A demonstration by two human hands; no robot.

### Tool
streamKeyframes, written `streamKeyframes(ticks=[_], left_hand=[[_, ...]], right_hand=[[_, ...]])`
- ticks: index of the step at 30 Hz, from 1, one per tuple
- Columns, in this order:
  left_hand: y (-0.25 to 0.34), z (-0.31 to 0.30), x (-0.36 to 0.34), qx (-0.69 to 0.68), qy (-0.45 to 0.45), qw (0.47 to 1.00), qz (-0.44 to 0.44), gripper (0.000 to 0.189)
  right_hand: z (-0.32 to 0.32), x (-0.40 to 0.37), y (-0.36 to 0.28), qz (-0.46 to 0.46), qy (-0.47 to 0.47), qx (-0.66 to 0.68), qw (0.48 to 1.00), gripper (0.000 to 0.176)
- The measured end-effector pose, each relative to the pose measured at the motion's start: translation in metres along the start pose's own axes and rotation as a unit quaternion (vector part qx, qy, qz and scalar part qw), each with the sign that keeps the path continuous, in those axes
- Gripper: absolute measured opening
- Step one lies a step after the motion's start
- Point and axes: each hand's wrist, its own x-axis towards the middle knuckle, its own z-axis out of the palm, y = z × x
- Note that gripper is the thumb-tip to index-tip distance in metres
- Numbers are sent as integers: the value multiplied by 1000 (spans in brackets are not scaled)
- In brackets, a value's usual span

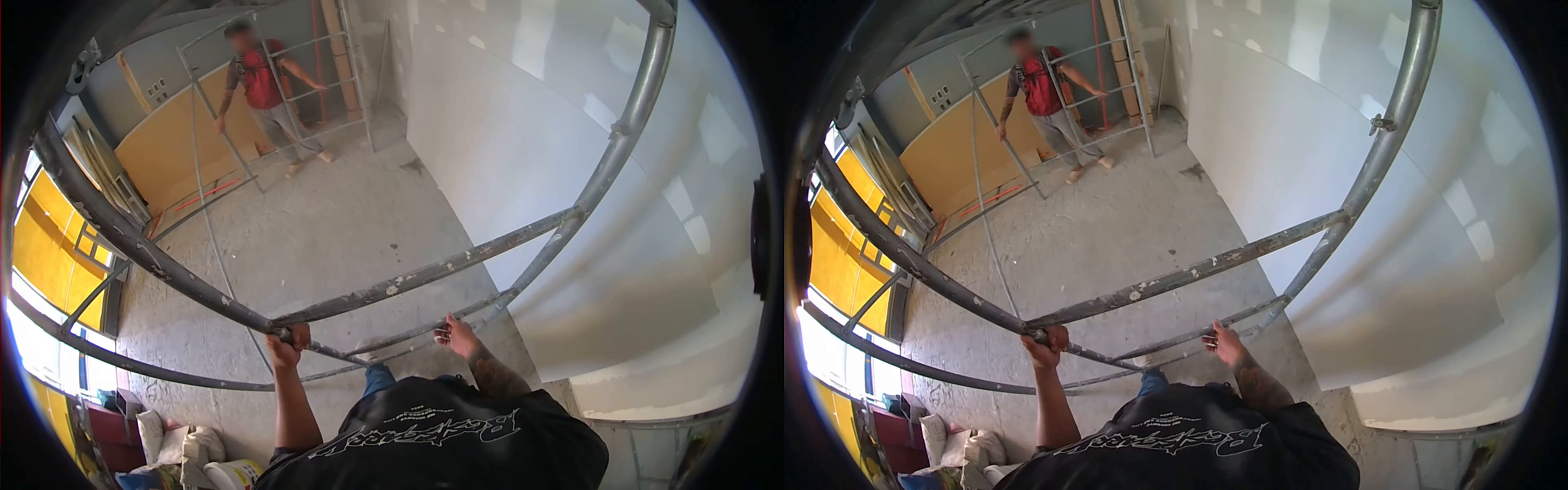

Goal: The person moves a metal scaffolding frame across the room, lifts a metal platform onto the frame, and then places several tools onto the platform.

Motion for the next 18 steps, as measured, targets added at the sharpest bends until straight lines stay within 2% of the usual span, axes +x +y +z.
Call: streamKeyframes(ticks=[7, 12, 18], left_hand=[[-4, -4, -2, -3, 10, 1000, -9, 74], [-2, -5, 1, -2, -13, 1000, 15, 74], [4, 5, 1, -6, -13, 1000, 28, 71]], right_hand=[[3, -5, -2, 0, 7, 2, 1000, 32], [-4, 7, 3, -2, -23, 0, 1000, 33], [4, -6, -3, -3, 2, -13, 1000, 30]])
